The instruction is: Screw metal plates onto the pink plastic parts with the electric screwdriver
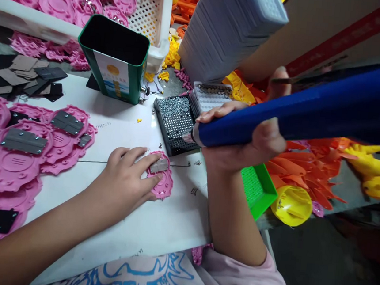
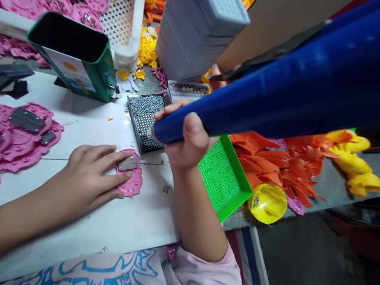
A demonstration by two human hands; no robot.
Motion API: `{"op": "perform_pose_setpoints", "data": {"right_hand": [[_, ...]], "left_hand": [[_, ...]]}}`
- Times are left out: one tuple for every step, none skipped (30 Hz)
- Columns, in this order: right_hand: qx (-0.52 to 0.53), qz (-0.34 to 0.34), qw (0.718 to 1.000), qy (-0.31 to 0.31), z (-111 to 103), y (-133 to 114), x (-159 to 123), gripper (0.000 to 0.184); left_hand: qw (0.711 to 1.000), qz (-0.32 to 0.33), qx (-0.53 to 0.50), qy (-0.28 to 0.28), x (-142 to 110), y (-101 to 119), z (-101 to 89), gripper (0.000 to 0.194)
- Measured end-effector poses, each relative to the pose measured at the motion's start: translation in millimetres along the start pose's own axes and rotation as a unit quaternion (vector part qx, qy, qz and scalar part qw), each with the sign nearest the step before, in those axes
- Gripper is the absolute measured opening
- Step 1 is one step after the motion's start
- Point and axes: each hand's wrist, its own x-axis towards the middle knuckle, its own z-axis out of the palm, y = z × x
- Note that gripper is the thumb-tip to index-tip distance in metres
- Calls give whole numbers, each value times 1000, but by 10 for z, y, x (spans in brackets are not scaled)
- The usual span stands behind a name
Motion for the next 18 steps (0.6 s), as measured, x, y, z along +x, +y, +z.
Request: {"op": "perform_pose_setpoints", "data": {"right_hand": [[4,5,1000,-2,-12,-58,7,13],[8,15,1000,-9,-29,-115,6,18],[13,21,999,-22,-51,-165,-4,25],[21,25,999,-40,-79,-207,-23,30],[35,24,997,-62,-109,-236,-51,31],[46,34,994,-95,-139,-254,-83,32],[55,44,990,-123,-167,-261,-118,33],[61,55,986,-146,-190,-258,-152,36],[63,68,982,-164,-207,-250,-182,40],[64,77,980,-173,-218,-239,-207,44],[61,90,979,-173,-223,-227,-226,47],[59,103,978,-173,-224,-217,-237,49],[59,112,977,-172,-223,-208,-243,48],[61,116,976,-171,-222,-200,-243,45],[63,115,976,-174,-223,-194,-241,40],[65,113,975,-180,-226,-188,-239,33],[67,110,973,-189,-230,-183,-238,27],[70,108,972,-194,-235,-178,-240,22]], "left_hand": [[1000,1,0,1,2,-2,-3,15],[1000,1,1,3,2,-3,-5,16],[1000,-1,3,6,2,-3,-7,16],[1000,-4,6,9,2,-3,-9,17],[1000,-9,10,12,0,-1,-12,18],[1000,-14,13,15,-1,1,-14,19],[1000,-20,15,18,-3,4,-17,18],[999,-26,16,18,-3,8,-19,18],[999,-30,16,18,-3,12,-21,17],[999,-35,15,16,-1,15,-23,17],[999,-39,14,12,1,18,-23,18],[999,-42,14,7,4,20,-23,18],[999,-44,13,2,7,21,-23,18],[999,-47,13,-1,8,22,-21,18],[999,-49,11,-1,9,21,-20,17],[999,-50,10,-2,8,20,-20,17],[999,-50,9,-2,7,18,-19,17],[999,-50,9,-1,4,17,-17,18]]}}
